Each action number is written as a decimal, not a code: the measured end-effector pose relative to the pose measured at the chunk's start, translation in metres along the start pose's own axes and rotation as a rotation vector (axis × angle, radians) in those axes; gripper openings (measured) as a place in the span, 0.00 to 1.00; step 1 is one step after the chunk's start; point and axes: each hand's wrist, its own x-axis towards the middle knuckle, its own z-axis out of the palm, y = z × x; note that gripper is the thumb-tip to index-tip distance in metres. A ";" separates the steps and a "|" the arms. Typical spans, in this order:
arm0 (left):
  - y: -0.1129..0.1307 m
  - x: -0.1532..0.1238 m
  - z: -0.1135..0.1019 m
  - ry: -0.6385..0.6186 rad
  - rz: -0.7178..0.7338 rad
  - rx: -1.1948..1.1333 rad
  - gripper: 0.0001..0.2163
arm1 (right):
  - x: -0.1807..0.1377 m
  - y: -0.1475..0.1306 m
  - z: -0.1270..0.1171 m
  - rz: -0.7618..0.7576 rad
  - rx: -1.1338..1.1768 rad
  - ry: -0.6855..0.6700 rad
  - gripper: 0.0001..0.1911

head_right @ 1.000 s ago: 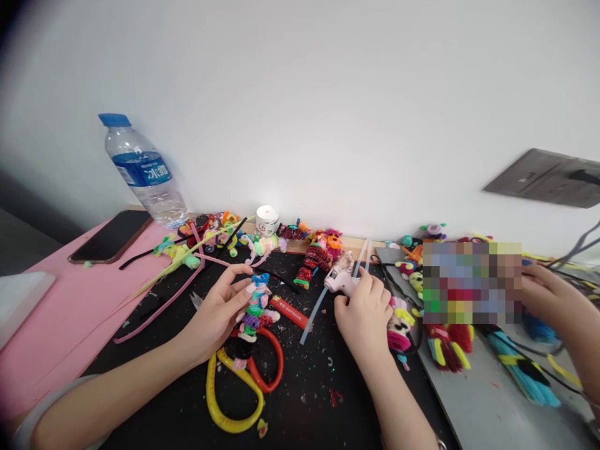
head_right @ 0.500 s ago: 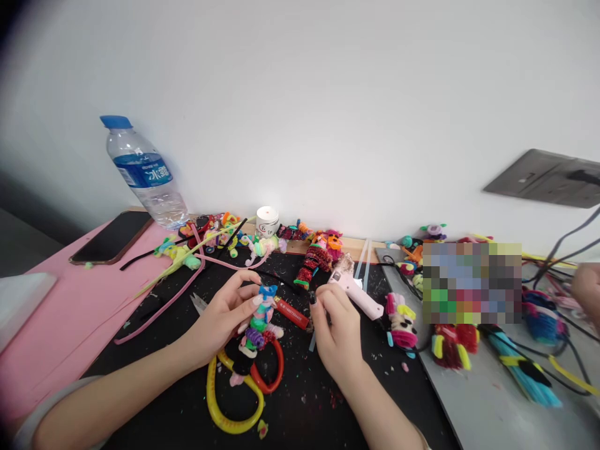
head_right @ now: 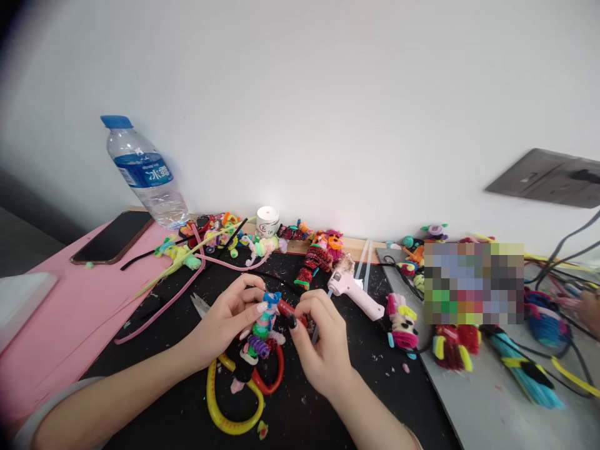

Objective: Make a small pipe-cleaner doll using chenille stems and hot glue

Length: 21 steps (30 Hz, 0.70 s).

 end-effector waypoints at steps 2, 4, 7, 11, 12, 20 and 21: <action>0.000 -0.001 0.001 -0.003 0.004 0.011 0.09 | 0.000 -0.003 0.002 -0.001 0.013 -0.032 0.03; 0.000 -0.003 0.002 -0.008 0.007 0.020 0.09 | 0.000 -0.006 0.005 0.003 0.012 -0.041 0.03; 0.000 -0.005 0.004 -0.008 0.013 0.038 0.09 | -0.001 -0.009 0.009 0.015 0.005 -0.033 0.05; 0.000 -0.007 0.005 0.002 0.027 0.091 0.08 | 0.000 -0.009 0.011 0.022 0.003 -0.031 0.06; 0.000 -0.007 0.005 0.004 0.030 0.102 0.08 | 0.000 -0.009 0.011 0.025 0.005 -0.032 0.06; 0.001 -0.007 0.005 -0.021 0.029 0.108 0.08 | 0.001 -0.009 0.011 0.044 0.026 -0.035 0.06; 0.001 -0.007 0.005 -0.021 0.025 0.104 0.08 | 0.001 -0.009 0.011 0.047 0.029 -0.034 0.06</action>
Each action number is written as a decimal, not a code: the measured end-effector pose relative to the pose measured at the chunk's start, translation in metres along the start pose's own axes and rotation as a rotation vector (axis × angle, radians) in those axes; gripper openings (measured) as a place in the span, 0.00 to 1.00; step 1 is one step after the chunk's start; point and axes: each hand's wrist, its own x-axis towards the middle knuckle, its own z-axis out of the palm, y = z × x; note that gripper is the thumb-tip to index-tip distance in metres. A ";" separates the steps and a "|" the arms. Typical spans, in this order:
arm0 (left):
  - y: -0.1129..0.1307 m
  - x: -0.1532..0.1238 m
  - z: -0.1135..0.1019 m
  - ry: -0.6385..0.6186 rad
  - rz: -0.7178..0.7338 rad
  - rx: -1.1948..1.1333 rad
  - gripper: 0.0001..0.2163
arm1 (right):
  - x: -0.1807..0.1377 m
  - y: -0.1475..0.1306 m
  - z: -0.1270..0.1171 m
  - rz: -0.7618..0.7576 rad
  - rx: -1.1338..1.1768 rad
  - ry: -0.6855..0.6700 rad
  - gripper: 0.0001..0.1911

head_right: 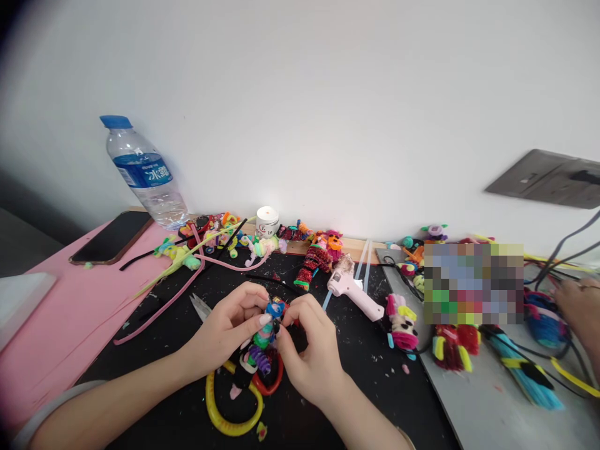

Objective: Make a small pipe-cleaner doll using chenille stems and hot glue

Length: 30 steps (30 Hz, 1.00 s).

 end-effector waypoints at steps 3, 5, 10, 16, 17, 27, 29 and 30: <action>0.000 0.000 0.000 0.000 -0.014 -0.014 0.09 | 0.000 0.000 0.000 0.014 0.013 0.001 0.06; 0.000 0.001 0.000 -0.002 -0.023 -0.031 0.09 | -0.001 0.000 0.000 0.027 0.024 -0.001 0.06; 0.000 0.003 -0.001 -0.008 -0.035 -0.096 0.10 | 0.000 0.002 0.000 0.059 0.058 -0.017 0.06; -0.002 0.003 -0.002 -0.012 -0.055 -0.143 0.10 | 0.001 0.003 0.002 0.115 0.115 -0.042 0.07; -0.002 0.003 -0.002 -0.014 -0.059 -0.149 0.10 | 0.001 0.003 0.002 0.128 0.125 -0.048 0.07; -0.001 0.005 -0.002 -0.005 -0.080 -0.167 0.11 | 0.001 0.006 0.001 0.239 0.244 -0.093 0.08; -0.001 0.005 -0.003 -0.002 -0.082 -0.165 0.11 | 0.001 0.007 0.000 0.236 0.257 -0.101 0.08; -0.001 0.005 -0.003 0.000 -0.082 -0.163 0.11 | 0.001 0.007 0.000 0.233 0.258 -0.103 0.08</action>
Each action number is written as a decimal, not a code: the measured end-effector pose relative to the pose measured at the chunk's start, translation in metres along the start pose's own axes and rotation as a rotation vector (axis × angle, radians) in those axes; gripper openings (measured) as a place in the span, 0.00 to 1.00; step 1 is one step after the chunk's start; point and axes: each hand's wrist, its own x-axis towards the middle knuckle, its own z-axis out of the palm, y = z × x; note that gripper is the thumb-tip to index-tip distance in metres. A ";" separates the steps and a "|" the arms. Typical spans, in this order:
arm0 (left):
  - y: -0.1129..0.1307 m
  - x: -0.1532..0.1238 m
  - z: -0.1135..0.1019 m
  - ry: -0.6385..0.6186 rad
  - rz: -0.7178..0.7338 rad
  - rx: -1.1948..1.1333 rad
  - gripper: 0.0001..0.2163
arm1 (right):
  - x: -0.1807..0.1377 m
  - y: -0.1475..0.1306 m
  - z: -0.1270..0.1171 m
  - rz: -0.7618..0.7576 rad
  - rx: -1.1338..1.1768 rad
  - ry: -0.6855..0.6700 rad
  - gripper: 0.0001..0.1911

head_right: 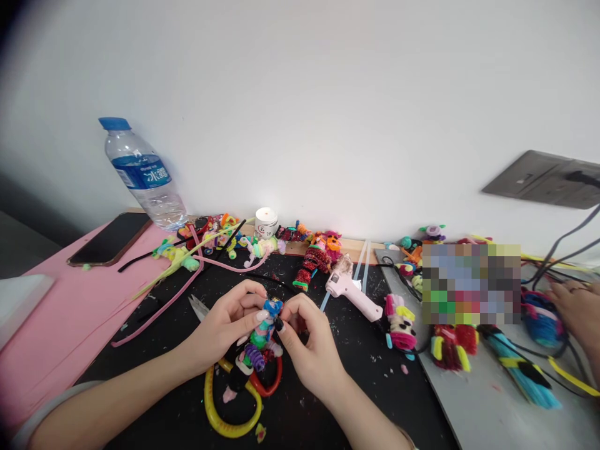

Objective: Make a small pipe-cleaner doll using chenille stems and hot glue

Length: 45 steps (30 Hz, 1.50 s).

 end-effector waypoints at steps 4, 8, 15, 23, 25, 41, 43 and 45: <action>-0.001 0.000 0.000 -0.004 0.018 0.008 0.10 | 0.000 0.000 0.000 0.000 -0.011 -0.007 0.07; -0.001 -0.001 0.000 -0.014 0.027 0.011 0.10 | 0.000 -0.001 -0.001 0.001 -0.026 -0.001 0.07; 0.000 0.000 0.001 -0.026 0.024 0.001 0.09 | -0.001 -0.001 0.000 0.013 -0.017 -0.012 0.05; -0.001 -0.001 0.001 -0.029 0.029 0.000 0.10 | 0.000 -0.001 -0.001 0.032 -0.012 -0.019 0.05; -0.001 -0.002 0.001 -0.029 0.026 0.000 0.10 | 0.000 -0.001 -0.001 0.033 -0.010 -0.019 0.05; -0.001 0.000 0.001 -0.040 -0.005 -0.010 0.10 | -0.001 -0.001 0.000 0.042 0.028 -0.037 0.05; -0.001 0.000 0.000 -0.041 -0.004 -0.014 0.10 | -0.001 -0.001 0.000 0.045 0.030 -0.041 0.05; -0.002 0.000 0.000 -0.041 0.000 -0.012 0.10 | -0.001 -0.001 0.000 0.047 0.028 -0.044 0.05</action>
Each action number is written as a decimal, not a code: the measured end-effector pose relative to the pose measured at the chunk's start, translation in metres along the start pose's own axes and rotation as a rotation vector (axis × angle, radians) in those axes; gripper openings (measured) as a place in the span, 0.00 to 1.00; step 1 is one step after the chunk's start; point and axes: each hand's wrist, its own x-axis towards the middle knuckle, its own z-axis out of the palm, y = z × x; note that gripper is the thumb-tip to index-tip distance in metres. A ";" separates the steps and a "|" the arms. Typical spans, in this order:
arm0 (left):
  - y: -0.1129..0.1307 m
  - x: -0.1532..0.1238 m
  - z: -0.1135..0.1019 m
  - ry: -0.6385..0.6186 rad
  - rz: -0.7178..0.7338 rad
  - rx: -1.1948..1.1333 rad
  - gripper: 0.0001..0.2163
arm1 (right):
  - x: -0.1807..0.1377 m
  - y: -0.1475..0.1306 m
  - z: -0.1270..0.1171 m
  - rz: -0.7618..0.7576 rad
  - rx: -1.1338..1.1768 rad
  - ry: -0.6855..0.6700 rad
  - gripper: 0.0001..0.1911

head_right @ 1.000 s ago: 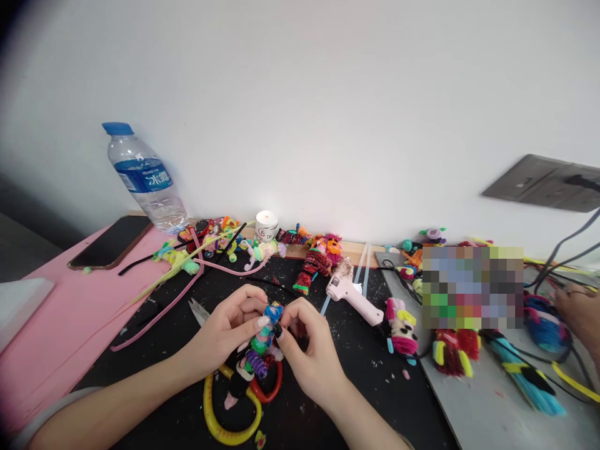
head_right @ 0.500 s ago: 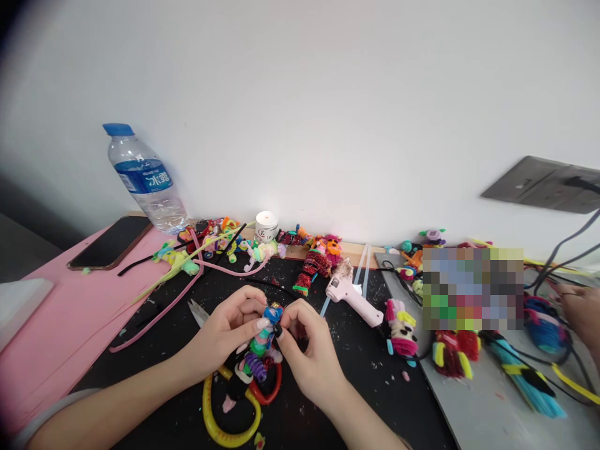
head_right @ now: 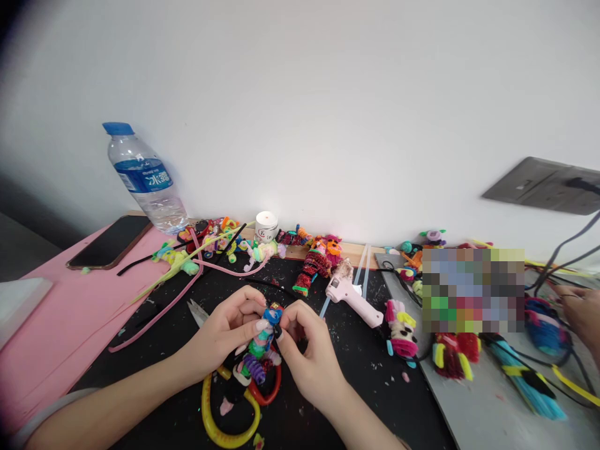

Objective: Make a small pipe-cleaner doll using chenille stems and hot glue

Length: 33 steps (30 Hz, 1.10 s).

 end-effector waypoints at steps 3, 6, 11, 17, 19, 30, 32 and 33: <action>-0.001 0.000 0.000 0.006 0.006 0.012 0.10 | 0.000 0.000 0.000 -0.006 -0.007 0.004 0.05; -0.001 0.000 0.000 0.013 0.012 0.018 0.09 | 0.000 0.000 0.000 -0.004 -0.020 0.013 0.05; -0.001 0.000 -0.001 0.010 0.015 0.022 0.09 | -0.002 0.002 0.002 0.012 -0.009 0.055 0.04; -0.002 0.000 0.000 0.006 0.009 0.023 0.10 | -0.003 0.003 0.004 -0.057 -0.008 0.107 0.09; -0.002 0.001 0.000 0.000 0.010 0.017 0.10 | -0.003 0.003 0.003 -0.074 -0.039 0.092 0.09; 0.000 0.000 0.000 0.010 0.000 0.018 0.09 | -0.002 0.003 0.003 -0.078 -0.042 0.076 0.05; 0.001 0.000 0.000 0.017 -0.012 0.016 0.09 | -0.002 0.005 0.003 -0.083 -0.036 0.078 0.05; 0.001 0.000 0.001 0.018 -0.016 0.012 0.09 | -0.002 0.006 0.003 -0.089 -0.032 0.078 0.05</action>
